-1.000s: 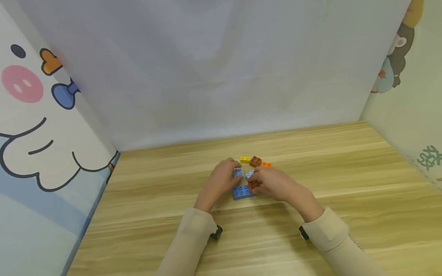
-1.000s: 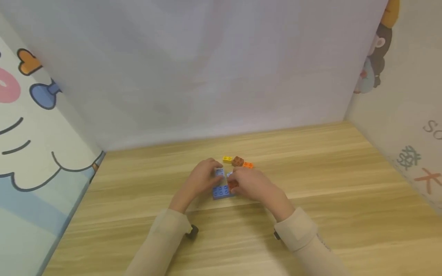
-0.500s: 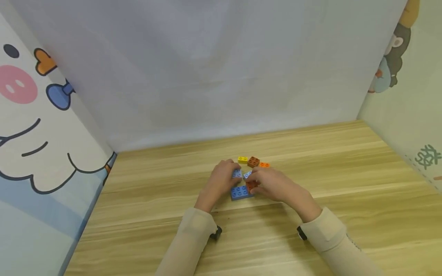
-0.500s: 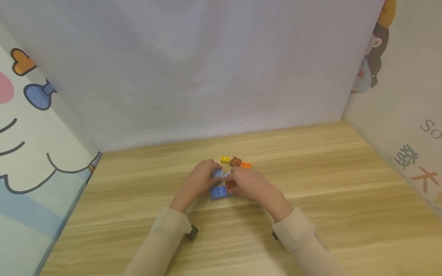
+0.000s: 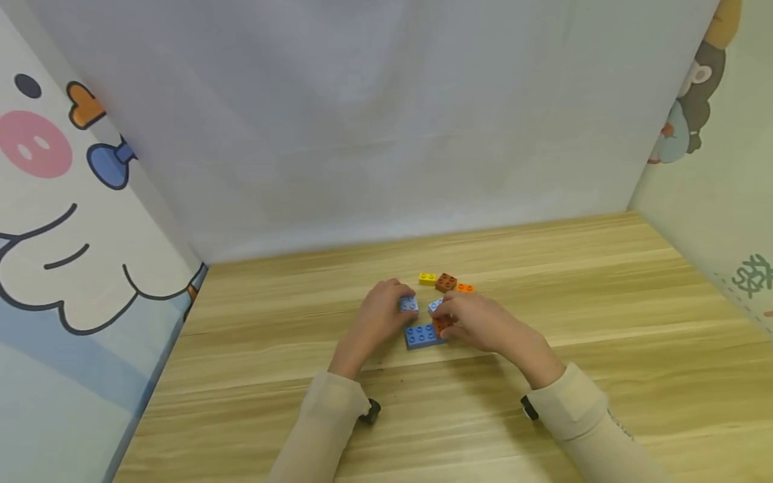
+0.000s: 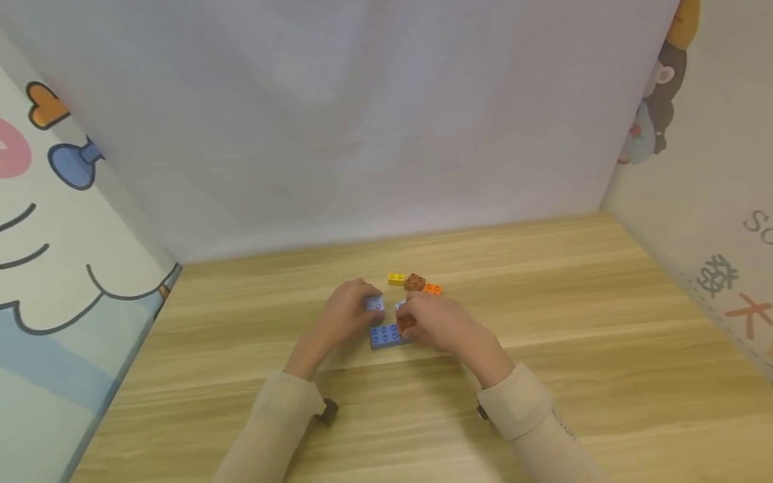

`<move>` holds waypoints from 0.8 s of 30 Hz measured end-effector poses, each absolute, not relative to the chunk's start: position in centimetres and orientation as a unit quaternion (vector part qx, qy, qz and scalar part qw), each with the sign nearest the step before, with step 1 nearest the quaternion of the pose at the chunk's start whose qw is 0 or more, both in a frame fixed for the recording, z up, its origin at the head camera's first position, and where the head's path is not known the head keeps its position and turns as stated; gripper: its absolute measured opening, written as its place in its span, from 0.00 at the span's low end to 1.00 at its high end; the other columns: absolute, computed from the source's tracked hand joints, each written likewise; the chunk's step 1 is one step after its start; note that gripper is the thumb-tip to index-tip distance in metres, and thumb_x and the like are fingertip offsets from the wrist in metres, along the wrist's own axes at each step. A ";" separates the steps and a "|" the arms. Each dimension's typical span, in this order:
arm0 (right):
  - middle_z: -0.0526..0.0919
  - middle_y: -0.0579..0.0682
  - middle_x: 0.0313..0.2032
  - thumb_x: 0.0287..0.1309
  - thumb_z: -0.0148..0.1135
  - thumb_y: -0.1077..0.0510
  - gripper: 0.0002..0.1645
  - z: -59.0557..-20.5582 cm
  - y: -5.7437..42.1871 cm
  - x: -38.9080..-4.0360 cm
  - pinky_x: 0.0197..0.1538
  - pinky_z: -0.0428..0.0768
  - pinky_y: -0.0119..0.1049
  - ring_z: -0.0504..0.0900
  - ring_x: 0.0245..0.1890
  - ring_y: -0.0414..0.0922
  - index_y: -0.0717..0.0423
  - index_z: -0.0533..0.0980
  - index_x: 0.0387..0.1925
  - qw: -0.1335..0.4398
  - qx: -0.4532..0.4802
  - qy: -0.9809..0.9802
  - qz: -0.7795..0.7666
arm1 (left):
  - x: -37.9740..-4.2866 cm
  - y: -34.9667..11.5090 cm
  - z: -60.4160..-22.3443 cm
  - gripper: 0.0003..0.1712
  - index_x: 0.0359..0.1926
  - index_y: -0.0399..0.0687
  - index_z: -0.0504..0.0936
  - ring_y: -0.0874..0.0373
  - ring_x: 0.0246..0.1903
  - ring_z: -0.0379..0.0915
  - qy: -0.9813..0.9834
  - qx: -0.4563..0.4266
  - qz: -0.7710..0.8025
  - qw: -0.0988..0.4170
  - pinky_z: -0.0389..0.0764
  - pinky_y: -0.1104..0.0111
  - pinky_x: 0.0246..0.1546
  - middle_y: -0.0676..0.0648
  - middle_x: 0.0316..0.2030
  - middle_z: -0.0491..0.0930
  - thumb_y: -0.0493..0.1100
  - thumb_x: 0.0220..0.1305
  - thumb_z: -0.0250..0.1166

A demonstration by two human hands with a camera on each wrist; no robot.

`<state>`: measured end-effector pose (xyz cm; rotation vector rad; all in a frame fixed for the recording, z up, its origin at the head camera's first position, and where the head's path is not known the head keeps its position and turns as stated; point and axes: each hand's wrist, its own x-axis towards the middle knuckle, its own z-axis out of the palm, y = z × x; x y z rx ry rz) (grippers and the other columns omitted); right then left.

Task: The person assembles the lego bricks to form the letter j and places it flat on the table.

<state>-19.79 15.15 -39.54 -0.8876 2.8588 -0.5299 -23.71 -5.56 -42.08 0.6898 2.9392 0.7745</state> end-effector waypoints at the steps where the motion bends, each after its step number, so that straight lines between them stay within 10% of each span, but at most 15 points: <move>1: 0.84 0.48 0.44 0.61 0.71 0.57 0.18 -39.5 15.1 -19.8 0.46 0.84 0.40 0.82 0.41 0.41 0.57 0.84 0.52 0.052 -0.290 0.940 -0.173 | -23.6 -5.8 -42.1 0.20 0.55 0.39 0.84 0.45 0.53 0.79 0.942 0.222 0.250 0.011 0.79 0.54 0.59 0.40 0.52 0.84 0.42 0.65 0.72; 24: 0.84 0.51 0.49 0.62 0.70 0.57 0.19 -39.5 14.9 -19.7 0.52 0.85 0.45 0.85 0.47 0.48 0.57 0.84 0.54 0.052 -0.284 0.940 -0.182 | -20.4 -7.9 -40.5 0.20 0.54 0.41 0.84 0.50 0.51 0.82 0.923 0.258 0.277 0.067 0.83 0.57 0.55 0.43 0.50 0.85 0.45 0.64 0.73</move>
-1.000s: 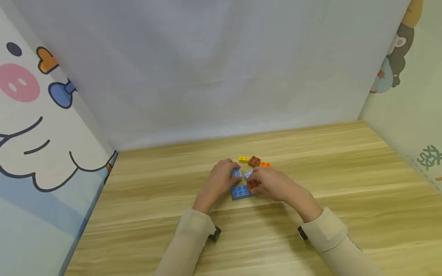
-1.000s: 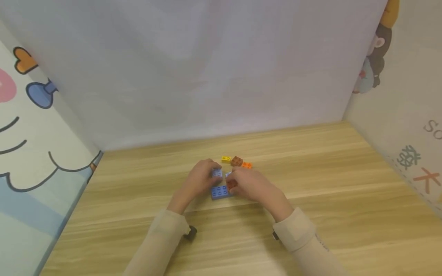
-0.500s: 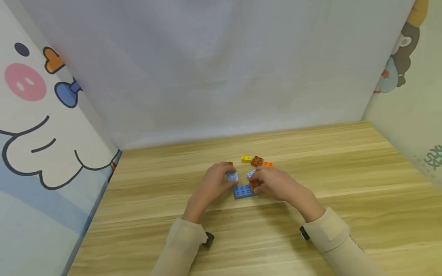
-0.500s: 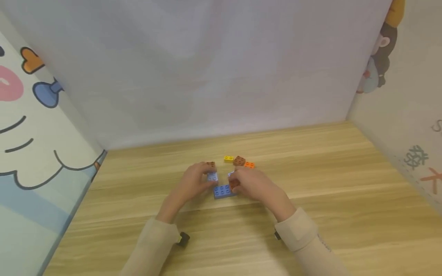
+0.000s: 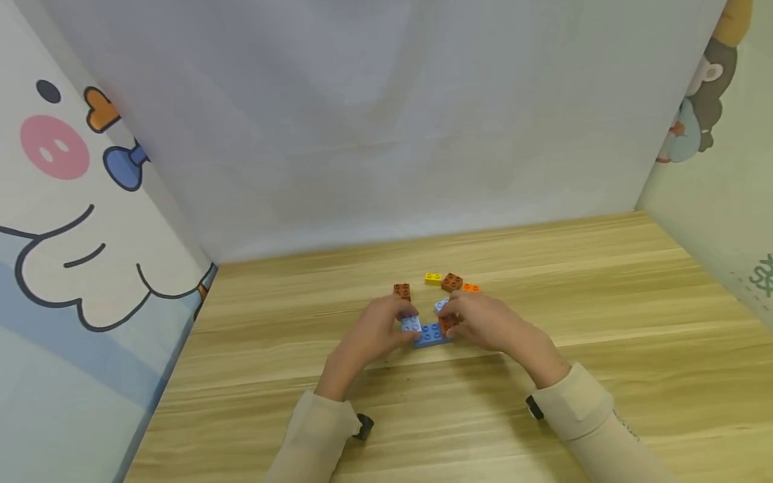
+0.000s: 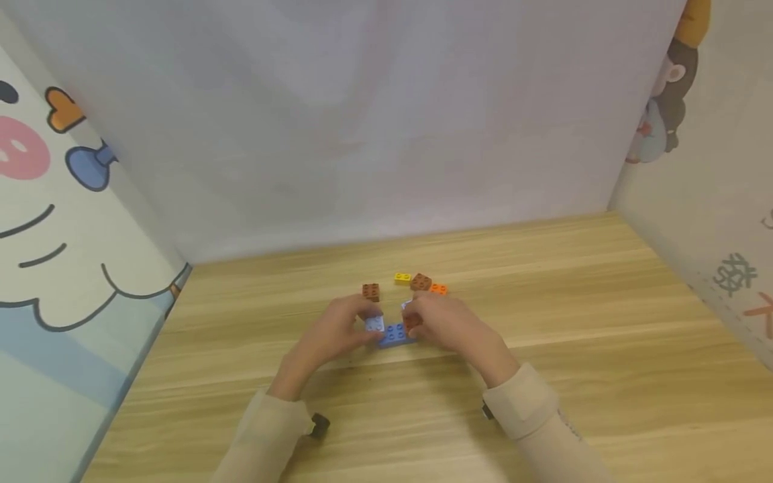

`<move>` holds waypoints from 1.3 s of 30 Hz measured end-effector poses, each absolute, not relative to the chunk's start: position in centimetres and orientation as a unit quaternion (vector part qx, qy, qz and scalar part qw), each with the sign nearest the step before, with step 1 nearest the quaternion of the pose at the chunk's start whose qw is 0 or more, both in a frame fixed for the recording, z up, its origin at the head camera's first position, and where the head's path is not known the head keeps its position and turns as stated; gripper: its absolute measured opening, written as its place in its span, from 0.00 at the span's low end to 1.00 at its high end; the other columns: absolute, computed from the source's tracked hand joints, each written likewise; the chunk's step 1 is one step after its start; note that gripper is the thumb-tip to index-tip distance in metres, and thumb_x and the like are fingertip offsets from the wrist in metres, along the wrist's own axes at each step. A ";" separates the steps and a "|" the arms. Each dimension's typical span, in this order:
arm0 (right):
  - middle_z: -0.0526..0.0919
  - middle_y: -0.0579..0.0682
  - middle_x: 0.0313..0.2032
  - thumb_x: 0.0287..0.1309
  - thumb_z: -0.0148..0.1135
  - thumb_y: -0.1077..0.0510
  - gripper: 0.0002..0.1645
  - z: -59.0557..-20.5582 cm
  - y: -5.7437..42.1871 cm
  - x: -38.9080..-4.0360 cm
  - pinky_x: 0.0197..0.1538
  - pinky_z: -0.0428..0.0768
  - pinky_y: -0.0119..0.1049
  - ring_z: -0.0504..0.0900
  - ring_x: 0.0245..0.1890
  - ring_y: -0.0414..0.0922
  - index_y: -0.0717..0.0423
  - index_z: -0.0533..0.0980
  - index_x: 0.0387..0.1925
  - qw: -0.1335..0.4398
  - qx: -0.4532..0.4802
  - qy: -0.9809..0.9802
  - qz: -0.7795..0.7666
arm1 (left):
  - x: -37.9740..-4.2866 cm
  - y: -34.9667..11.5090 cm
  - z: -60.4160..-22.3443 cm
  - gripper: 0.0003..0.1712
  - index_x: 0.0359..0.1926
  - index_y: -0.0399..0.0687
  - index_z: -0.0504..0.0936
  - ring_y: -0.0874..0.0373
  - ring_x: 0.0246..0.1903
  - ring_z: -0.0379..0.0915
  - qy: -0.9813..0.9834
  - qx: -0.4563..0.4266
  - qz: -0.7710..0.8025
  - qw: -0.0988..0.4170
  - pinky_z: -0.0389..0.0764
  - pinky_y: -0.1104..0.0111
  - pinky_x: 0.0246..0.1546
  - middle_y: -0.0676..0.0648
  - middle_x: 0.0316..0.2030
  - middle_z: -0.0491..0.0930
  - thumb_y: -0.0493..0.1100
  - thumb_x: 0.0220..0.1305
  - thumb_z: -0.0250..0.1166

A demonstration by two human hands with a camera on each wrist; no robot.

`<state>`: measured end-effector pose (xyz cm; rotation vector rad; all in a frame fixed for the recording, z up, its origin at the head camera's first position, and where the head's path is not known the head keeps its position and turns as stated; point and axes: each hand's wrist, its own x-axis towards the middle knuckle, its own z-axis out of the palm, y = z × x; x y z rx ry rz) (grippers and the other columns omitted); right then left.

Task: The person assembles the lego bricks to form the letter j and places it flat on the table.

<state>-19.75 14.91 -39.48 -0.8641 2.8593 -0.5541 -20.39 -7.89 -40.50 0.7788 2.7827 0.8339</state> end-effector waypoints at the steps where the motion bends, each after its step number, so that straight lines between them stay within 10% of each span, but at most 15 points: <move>1: 0.84 0.51 0.50 0.62 0.70 0.57 0.19 -39.5 14.9 -19.8 0.52 0.85 0.46 0.85 0.47 0.48 0.57 0.84 0.54 0.053 -0.283 0.940 -0.183 | -20.4 -7.9 -40.5 0.20 0.53 0.41 0.84 0.50 0.51 0.82 0.923 0.259 0.277 0.067 0.83 0.57 0.55 0.44 0.50 0.85 0.45 0.64 0.73; 39: 0.85 0.49 0.47 0.61 0.71 0.56 0.19 -39.5 15.2 -20.5 0.49 0.85 0.43 0.84 0.45 0.45 0.55 0.84 0.53 0.070 -0.293 0.934 -0.191 | -20.6 -7.2 -41.7 0.21 0.54 0.41 0.85 0.52 0.50 0.82 0.920 0.271 0.274 0.071 0.83 0.59 0.54 0.44 0.50 0.86 0.45 0.62 0.74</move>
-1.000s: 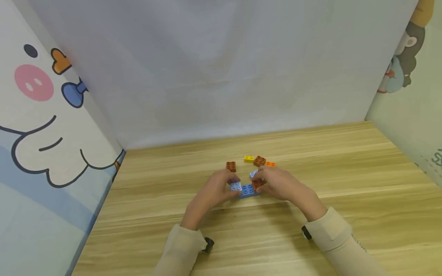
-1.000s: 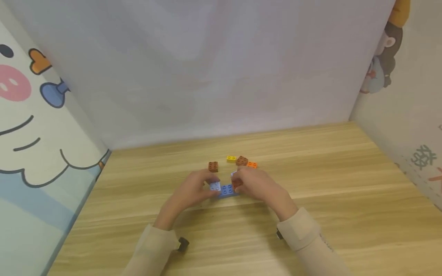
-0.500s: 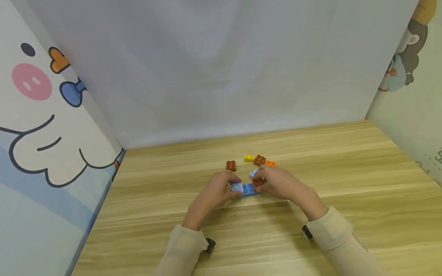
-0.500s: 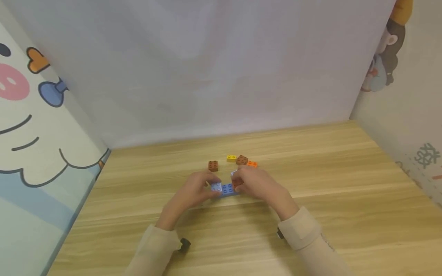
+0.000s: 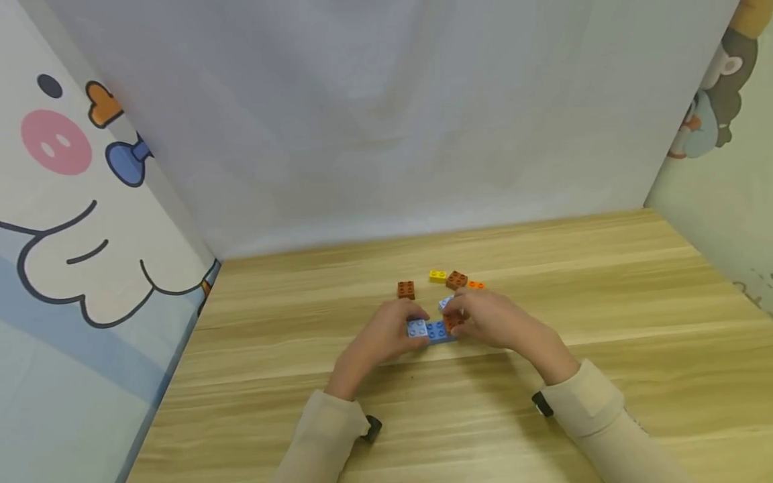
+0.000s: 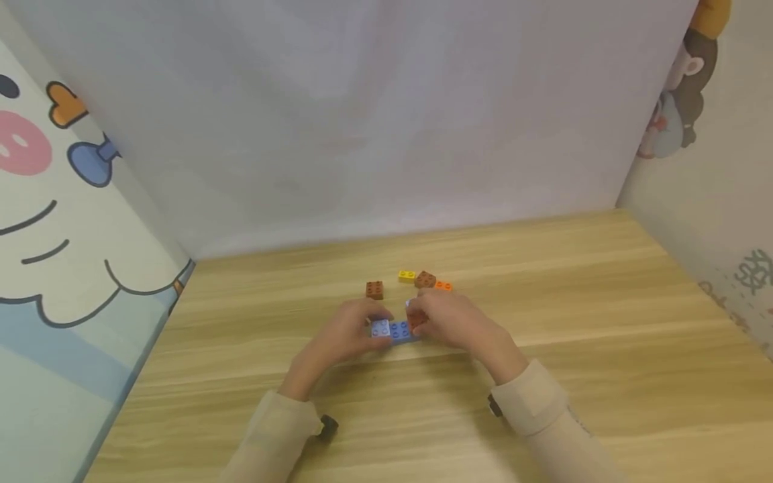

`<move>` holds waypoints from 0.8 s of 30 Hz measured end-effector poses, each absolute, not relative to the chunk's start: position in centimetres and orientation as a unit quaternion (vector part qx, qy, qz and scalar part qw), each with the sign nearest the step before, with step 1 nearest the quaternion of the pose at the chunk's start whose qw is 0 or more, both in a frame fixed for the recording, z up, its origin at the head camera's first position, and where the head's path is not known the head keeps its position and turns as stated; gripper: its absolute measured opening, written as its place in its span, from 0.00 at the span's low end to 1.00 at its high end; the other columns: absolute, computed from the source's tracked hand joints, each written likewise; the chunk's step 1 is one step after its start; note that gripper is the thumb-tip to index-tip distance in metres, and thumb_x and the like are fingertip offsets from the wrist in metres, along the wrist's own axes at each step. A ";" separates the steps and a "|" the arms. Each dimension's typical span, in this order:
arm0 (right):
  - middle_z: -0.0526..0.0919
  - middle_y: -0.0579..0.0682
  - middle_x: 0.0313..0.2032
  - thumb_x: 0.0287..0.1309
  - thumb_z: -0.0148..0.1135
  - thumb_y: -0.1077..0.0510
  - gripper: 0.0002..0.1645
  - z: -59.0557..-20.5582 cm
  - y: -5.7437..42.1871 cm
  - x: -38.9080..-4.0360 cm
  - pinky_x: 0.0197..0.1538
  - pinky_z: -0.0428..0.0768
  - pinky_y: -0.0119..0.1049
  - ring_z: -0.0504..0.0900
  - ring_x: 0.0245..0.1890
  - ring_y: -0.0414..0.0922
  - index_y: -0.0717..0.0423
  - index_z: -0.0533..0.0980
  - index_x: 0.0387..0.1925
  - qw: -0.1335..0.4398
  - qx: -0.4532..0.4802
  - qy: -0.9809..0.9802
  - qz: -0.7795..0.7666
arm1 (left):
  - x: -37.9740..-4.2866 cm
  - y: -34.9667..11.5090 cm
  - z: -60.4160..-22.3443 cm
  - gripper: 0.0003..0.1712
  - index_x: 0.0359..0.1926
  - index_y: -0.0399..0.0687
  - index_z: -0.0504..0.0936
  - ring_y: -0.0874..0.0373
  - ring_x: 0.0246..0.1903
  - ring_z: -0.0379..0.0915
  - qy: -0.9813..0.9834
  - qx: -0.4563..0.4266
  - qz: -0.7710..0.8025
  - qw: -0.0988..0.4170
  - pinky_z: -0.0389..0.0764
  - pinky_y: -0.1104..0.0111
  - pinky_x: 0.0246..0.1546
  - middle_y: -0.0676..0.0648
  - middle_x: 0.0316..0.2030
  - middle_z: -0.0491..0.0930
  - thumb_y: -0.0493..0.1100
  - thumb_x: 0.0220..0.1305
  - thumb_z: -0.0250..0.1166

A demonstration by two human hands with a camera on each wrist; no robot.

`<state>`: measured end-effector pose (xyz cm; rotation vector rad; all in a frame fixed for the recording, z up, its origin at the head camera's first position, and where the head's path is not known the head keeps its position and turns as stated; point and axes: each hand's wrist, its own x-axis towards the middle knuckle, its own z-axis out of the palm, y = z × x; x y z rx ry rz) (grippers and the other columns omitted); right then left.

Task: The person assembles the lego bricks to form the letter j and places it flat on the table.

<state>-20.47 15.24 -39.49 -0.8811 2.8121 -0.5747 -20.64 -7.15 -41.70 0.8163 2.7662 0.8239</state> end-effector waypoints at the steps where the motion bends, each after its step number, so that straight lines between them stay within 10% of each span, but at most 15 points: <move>1: 0.85 0.49 0.47 0.62 0.71 0.55 0.19 -39.5 15.3 -20.5 0.48 0.85 0.43 0.84 0.45 0.44 0.55 0.83 0.54 0.071 -0.294 0.934 -0.191 | -20.7 -7.0 -41.9 0.22 0.54 0.41 0.85 0.52 0.50 0.82 0.919 0.276 0.273 0.071 0.83 0.59 0.54 0.44 0.51 0.86 0.45 0.61 0.75; 24: 0.85 0.56 0.53 0.69 0.61 0.64 0.13 -40.1 16.3 -24.0 0.54 0.84 0.51 0.85 0.53 0.55 0.59 0.83 0.52 0.054 -0.287 0.937 -0.194 | -22.0 -4.9 -43.8 0.21 0.57 0.41 0.82 0.54 0.53 0.80 0.898 0.308 0.303 0.083 0.81 0.63 0.57 0.45 0.53 0.85 0.46 0.67 0.70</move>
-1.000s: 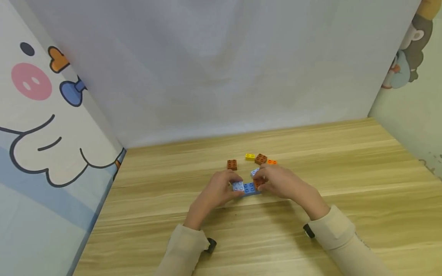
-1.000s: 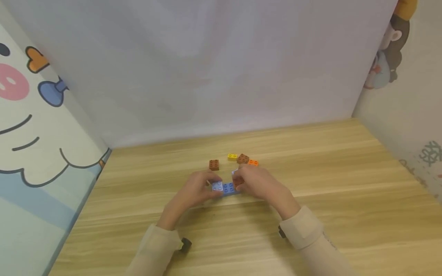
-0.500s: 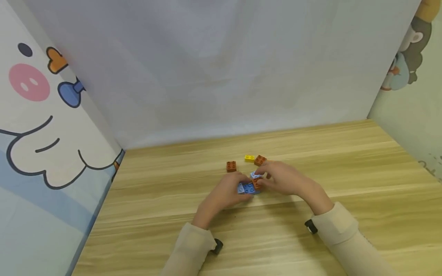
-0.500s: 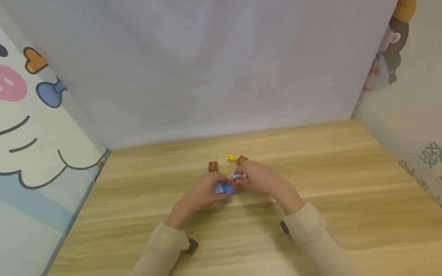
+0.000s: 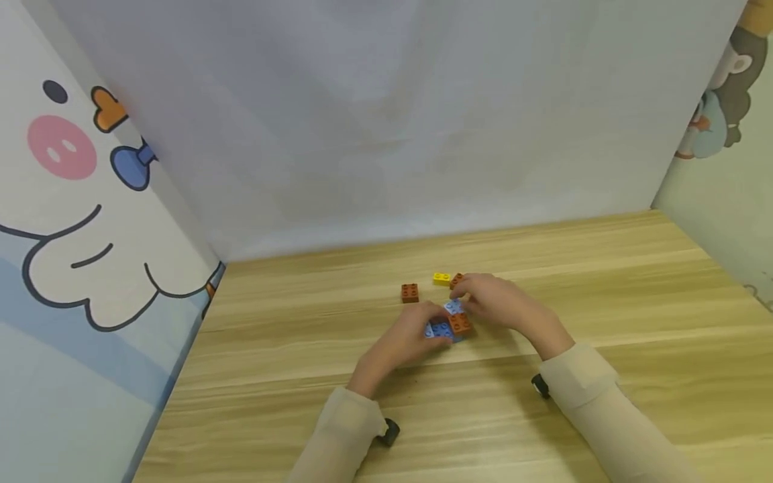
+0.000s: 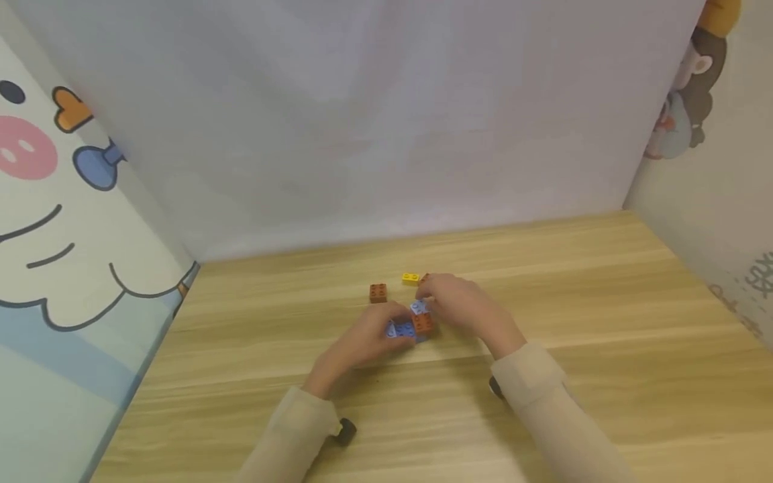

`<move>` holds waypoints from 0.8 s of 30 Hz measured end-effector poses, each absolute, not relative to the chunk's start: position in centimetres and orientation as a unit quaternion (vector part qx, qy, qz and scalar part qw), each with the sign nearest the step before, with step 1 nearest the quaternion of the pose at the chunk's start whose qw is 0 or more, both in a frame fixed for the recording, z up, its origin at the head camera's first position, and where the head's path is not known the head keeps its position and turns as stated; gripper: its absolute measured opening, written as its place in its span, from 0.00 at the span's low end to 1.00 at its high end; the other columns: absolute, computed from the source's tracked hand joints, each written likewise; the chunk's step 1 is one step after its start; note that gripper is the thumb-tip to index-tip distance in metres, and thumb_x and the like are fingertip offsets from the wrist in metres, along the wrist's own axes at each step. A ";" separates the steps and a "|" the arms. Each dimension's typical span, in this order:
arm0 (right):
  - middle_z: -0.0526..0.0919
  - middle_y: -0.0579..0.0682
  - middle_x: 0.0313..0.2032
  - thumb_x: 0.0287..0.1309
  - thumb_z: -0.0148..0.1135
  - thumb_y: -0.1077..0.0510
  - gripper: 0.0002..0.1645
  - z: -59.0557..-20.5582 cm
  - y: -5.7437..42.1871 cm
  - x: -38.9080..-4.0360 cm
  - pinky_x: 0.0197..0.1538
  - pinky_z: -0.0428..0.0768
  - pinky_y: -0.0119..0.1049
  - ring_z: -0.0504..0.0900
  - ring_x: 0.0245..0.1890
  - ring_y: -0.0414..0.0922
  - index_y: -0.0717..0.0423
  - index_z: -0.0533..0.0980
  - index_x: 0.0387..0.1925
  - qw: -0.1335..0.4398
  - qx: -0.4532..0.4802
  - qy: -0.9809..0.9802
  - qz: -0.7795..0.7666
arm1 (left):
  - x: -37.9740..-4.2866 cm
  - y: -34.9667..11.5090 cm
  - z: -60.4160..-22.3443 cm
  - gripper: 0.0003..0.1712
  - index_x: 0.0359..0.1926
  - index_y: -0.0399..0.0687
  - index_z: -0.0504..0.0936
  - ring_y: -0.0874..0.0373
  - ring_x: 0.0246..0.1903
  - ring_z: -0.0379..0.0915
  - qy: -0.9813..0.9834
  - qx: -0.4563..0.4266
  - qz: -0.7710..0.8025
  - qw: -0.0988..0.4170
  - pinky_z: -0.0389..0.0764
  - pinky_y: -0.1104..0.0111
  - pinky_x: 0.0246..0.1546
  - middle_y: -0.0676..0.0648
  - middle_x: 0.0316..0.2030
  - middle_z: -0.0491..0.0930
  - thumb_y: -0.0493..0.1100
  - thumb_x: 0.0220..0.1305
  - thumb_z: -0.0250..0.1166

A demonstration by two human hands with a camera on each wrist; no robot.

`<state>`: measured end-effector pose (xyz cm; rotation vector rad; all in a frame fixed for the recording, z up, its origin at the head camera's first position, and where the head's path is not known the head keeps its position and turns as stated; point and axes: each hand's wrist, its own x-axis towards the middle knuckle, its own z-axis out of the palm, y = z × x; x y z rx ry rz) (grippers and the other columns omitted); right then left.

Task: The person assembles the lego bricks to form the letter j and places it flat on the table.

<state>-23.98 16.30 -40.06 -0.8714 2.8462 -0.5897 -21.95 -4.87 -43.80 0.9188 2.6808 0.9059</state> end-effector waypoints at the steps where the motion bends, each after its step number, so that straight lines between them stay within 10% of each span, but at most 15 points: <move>1: 0.85 0.56 0.53 0.68 0.62 0.64 0.13 -40.2 16.2 -24.1 0.54 0.84 0.50 0.85 0.53 0.55 0.58 0.83 0.52 0.055 -0.287 0.937 -0.193 | -21.9 -4.9 -43.9 0.21 0.57 0.42 0.82 0.54 0.53 0.80 0.897 0.309 0.305 0.085 0.81 0.63 0.57 0.45 0.53 0.85 0.45 0.67 0.70; 24: 0.84 0.56 0.55 0.67 0.63 0.63 0.15 -40.4 16.0 -23.9 0.50 0.85 0.51 0.85 0.51 0.55 0.57 0.82 0.53 0.045 -0.285 0.945 -0.153 | -21.7 -5.4 -43.6 0.26 0.66 0.42 0.75 0.55 0.53 0.76 0.894 0.315 0.294 0.126 0.78 0.63 0.57 0.44 0.59 0.79 0.48 0.73 0.64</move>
